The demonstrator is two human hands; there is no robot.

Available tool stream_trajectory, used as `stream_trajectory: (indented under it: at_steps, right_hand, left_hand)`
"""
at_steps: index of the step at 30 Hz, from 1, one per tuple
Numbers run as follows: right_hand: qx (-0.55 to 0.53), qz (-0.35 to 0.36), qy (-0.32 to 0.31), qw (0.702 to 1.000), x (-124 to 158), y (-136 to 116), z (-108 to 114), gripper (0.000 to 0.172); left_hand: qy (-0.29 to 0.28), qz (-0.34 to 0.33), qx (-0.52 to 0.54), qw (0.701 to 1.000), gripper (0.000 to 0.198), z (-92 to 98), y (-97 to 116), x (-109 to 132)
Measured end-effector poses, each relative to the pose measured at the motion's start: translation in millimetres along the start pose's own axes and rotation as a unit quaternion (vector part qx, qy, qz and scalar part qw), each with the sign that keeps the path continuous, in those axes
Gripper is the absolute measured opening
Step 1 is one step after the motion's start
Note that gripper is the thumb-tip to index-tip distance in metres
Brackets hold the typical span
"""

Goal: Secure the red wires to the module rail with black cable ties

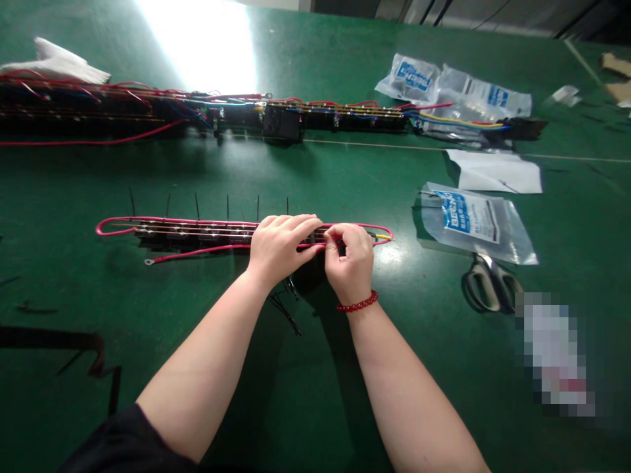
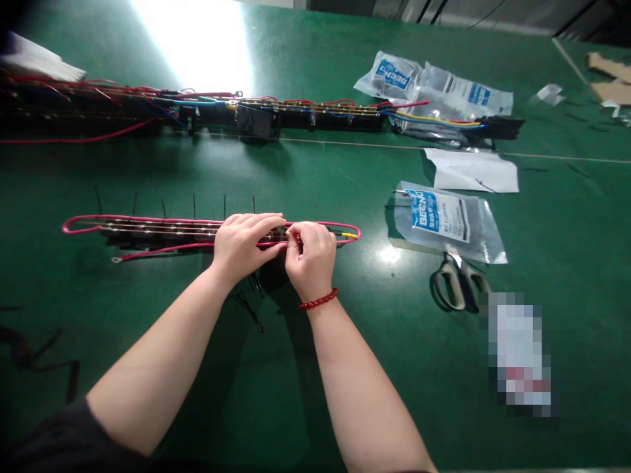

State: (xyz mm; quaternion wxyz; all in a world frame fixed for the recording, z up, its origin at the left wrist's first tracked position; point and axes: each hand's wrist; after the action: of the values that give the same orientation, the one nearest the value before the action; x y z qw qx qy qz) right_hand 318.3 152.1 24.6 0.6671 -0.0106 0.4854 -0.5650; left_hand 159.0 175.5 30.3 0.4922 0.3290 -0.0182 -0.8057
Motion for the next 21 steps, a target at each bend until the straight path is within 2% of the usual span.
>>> stream_trajectory:
  at_steps: [5,15,21]
  right_hand:
    - [0.009,-0.003,-0.010,1.000,-0.7,-0.9,0.7,0.008]
    - [0.006,0.005,-0.012,1.000,0.6,-1.4,1.6,0.009]
    - [-0.030,0.006,0.017,0.999,1.5,0.5,0.5,0.009]
  left_hand:
    - [-0.001,-0.004,-0.004,1.000,0.021,0.6,0.8,-0.5]
    - [0.002,0.005,0.011,1.000,0.021,-0.7,0.5,0.7]
    - [0.000,0.011,0.005,1.000,0.021,0.0,1.5,0.1]
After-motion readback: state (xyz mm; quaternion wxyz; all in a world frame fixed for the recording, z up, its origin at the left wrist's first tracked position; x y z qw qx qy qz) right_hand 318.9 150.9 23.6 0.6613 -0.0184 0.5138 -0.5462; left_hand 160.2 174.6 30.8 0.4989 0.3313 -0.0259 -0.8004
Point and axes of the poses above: each hand's wrist, its own x-axis away from the middle knuckle, its own z-axis out of the back of the hand, y = z × x, and after that the axes turned 9 degrees about y, right-handed
